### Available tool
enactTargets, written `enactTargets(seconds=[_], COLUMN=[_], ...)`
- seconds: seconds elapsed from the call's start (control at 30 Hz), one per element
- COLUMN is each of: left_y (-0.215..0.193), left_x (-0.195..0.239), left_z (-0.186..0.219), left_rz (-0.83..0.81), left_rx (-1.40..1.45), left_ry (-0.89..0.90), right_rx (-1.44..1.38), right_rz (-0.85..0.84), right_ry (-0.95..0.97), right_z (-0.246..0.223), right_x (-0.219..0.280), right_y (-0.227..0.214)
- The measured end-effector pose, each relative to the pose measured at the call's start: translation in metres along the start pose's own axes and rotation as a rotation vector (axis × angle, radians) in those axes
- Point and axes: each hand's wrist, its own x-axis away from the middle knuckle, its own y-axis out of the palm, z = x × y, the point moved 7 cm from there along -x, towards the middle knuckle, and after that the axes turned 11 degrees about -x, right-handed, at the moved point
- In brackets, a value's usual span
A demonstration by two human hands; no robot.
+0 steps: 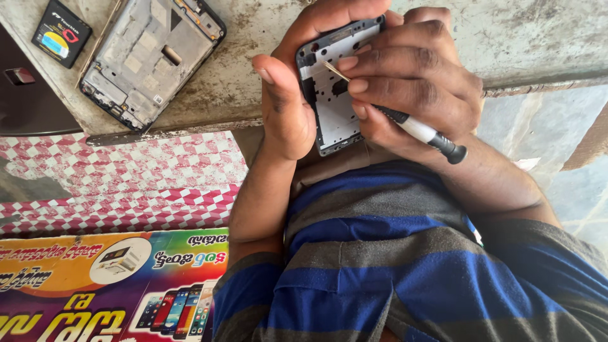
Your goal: The person uses a screwdriver to remove screws from a white electronic device casing. They then use the screwdriver to pry and adjust internal components within the casing, working on the device at a cluttered workbench.
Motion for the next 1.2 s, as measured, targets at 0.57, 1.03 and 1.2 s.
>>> enactTargets(seconds=[0.57, 1.03, 1.2], left_y=[0.0058, 0.0024, 0.0025], left_x=[-0.0012, -0.0029, -0.0025], left_z=[0.0056, 0.0038, 0.0045], left_rz=[0.033, 0.026, 0.042], left_rx=[-0.172, -0.267, -0.269], left_ry=[-0.006, 0.08, 0.067], right_rx=[-0.105, -0.151, -0.115], right_rz=[0.041, 0.074, 0.035], right_ry=[0.049, 0.109, 0.129], right_z=[0.0063, 0.0088, 0.0044], right_x=[0.007, 0.0064, 0.0059], right_y=[-0.0076, -0.0093, -0.0107])
